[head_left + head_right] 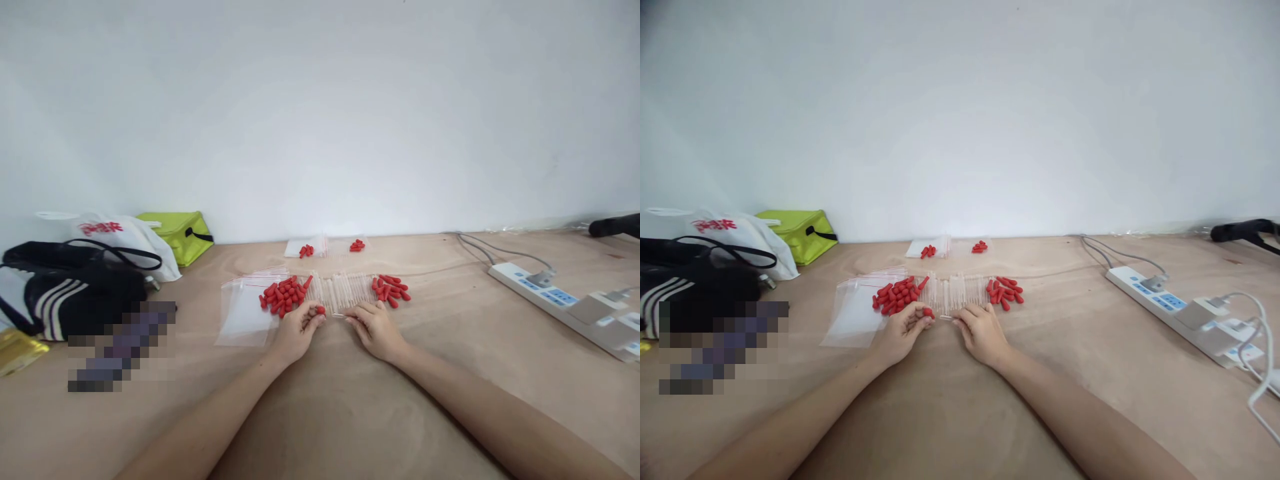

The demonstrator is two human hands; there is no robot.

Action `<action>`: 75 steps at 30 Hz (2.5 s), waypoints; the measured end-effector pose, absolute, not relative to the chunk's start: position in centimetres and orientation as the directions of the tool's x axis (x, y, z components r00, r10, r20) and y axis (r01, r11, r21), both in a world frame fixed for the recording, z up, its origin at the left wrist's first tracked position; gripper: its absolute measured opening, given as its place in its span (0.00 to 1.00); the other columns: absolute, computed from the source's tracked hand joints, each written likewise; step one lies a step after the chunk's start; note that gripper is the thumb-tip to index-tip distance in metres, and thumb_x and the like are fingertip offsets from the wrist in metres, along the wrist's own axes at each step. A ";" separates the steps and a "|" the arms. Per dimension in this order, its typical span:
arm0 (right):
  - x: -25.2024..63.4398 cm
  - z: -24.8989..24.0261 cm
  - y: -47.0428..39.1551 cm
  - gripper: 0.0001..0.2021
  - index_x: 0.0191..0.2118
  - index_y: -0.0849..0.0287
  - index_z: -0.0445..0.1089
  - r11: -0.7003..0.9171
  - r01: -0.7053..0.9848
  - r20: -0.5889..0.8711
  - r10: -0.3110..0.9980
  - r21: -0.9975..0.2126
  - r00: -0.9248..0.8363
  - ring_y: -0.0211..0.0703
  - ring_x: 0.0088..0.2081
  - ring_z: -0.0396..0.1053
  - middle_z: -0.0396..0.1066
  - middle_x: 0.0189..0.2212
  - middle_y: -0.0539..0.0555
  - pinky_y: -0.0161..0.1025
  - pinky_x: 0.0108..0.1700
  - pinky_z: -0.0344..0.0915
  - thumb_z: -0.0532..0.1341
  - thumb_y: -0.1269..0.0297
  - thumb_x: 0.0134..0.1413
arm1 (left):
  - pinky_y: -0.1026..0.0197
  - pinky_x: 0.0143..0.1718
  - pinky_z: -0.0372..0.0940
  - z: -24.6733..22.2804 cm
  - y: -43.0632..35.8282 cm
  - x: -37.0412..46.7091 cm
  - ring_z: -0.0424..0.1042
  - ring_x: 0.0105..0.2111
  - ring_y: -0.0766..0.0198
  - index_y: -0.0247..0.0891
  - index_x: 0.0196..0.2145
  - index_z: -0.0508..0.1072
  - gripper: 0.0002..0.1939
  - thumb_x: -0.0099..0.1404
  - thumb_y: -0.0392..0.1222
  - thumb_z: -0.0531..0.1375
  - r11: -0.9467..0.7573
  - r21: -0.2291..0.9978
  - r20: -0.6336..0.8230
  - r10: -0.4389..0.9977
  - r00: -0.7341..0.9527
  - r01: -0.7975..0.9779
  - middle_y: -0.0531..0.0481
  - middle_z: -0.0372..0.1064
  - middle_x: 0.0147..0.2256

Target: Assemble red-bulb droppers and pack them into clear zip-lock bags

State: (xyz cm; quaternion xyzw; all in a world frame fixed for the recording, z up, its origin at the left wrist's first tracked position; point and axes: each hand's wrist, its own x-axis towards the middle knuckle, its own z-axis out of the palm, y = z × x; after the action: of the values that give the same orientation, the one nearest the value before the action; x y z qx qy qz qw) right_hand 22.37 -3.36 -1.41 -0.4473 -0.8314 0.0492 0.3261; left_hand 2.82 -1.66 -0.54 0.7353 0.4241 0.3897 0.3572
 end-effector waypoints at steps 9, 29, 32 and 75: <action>22.0 -1.2 -3.4 0.09 0.37 0.57 0.67 0.551 0.756 0.479 0.801 -0.352 -0.361 0.37 0.33 0.64 0.69 0.31 0.51 0.38 0.36 0.47 0.50 0.68 0.56 | 0.61 0.33 0.66 0.2 -1.9 2.7 0.70 0.31 0.65 0.38 0.30 0.59 0.07 0.54 0.37 0.56 -0.317 0.915 0.228 0.917 0.328 0.250 0.53 0.66 0.28; 22.0 -1.0 -3.4 0.10 0.38 0.57 0.68 0.642 0.645 0.499 0.753 -0.415 -0.428 0.37 0.33 0.65 0.71 0.33 0.52 0.38 0.38 0.49 0.50 0.67 0.56 | 0.62 0.33 0.65 0.4 -1.8 2.8 0.69 0.32 0.63 0.37 0.32 0.72 0.06 0.56 0.39 0.56 -0.519 0.720 0.357 0.846 0.396 0.461 0.49 0.69 0.31; 22.1 -1.2 -3.3 0.10 0.38 0.56 0.68 0.661 0.609 0.507 0.741 -0.439 -0.439 0.37 0.33 0.65 0.71 0.34 0.51 0.38 0.38 0.49 0.50 0.67 0.56 | 0.63 0.30 0.63 0.9 -2.2 2.9 0.68 0.28 0.64 0.37 0.29 0.72 0.06 0.57 0.38 0.55 -0.534 0.690 0.350 0.837 0.420 0.489 0.51 0.70 0.28; 22.3 -1.9 -3.4 0.11 0.29 0.61 0.66 0.750 0.594 0.604 0.625 -0.290 -0.495 0.35 0.25 0.59 0.65 0.21 0.51 0.36 0.34 0.47 0.48 0.69 0.56 | 0.59 0.36 0.51 0.6 -2.7 2.8 0.65 0.27 0.66 0.38 0.27 0.69 0.09 0.62 0.40 0.52 -0.772 0.313 0.480 0.631 0.610 0.553 0.53 0.70 0.25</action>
State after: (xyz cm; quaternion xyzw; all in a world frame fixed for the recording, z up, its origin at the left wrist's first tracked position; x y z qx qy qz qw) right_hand 22.25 -3.39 -1.91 -0.3527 -0.8642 0.0217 0.3582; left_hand 2.76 -2.74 0.60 0.8947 0.3309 0.2927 0.0666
